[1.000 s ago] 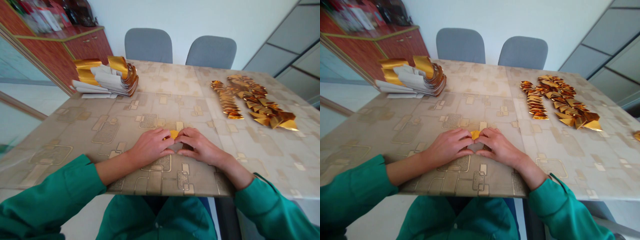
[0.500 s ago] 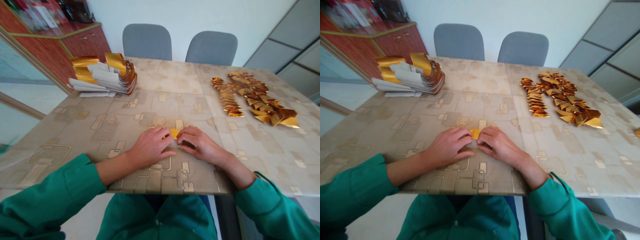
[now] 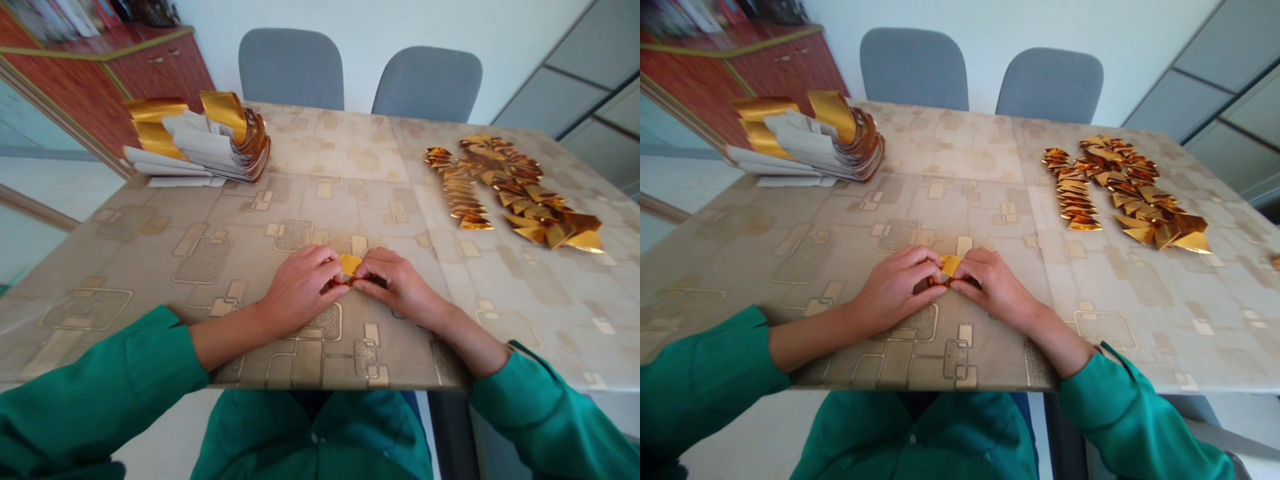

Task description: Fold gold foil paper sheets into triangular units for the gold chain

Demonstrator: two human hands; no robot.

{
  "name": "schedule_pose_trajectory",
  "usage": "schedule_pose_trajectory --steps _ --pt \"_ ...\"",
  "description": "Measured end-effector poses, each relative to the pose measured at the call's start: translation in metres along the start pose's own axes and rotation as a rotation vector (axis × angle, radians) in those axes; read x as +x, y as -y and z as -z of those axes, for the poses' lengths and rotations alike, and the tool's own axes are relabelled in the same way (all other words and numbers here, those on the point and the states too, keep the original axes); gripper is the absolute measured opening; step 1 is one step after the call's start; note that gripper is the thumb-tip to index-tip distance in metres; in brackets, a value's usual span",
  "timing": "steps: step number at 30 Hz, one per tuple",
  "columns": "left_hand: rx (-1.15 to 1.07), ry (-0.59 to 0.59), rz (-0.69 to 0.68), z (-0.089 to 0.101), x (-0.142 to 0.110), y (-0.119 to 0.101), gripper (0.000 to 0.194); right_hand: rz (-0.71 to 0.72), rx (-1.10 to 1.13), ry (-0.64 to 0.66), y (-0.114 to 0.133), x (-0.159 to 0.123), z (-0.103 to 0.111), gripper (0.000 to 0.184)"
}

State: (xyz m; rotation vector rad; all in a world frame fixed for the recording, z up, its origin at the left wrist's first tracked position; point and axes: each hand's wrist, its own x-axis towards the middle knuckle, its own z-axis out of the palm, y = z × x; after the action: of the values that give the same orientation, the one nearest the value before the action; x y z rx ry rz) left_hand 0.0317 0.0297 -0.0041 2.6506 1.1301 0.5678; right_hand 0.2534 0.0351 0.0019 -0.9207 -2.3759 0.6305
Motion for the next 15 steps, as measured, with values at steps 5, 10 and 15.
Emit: schedule_pose_trajectory --steps 5,10,15 --pt "-0.079 -0.025 0.02 0.0 0.001 0.002 0.019 0.001 -0.03 -0.028 -0.001 0.002 -0.006 0.016" --pt "-0.071 -0.019 0.02 -0.001 0.001 0.003 0.015 -0.035 -0.058 -0.062 -0.001 0.002 -0.012 0.012" --pt "-0.059 0.017 0.012 0.0 0.001 0.003 0.014 -0.096 -0.045 -0.087 0.0 0.001 -0.014 0.011"
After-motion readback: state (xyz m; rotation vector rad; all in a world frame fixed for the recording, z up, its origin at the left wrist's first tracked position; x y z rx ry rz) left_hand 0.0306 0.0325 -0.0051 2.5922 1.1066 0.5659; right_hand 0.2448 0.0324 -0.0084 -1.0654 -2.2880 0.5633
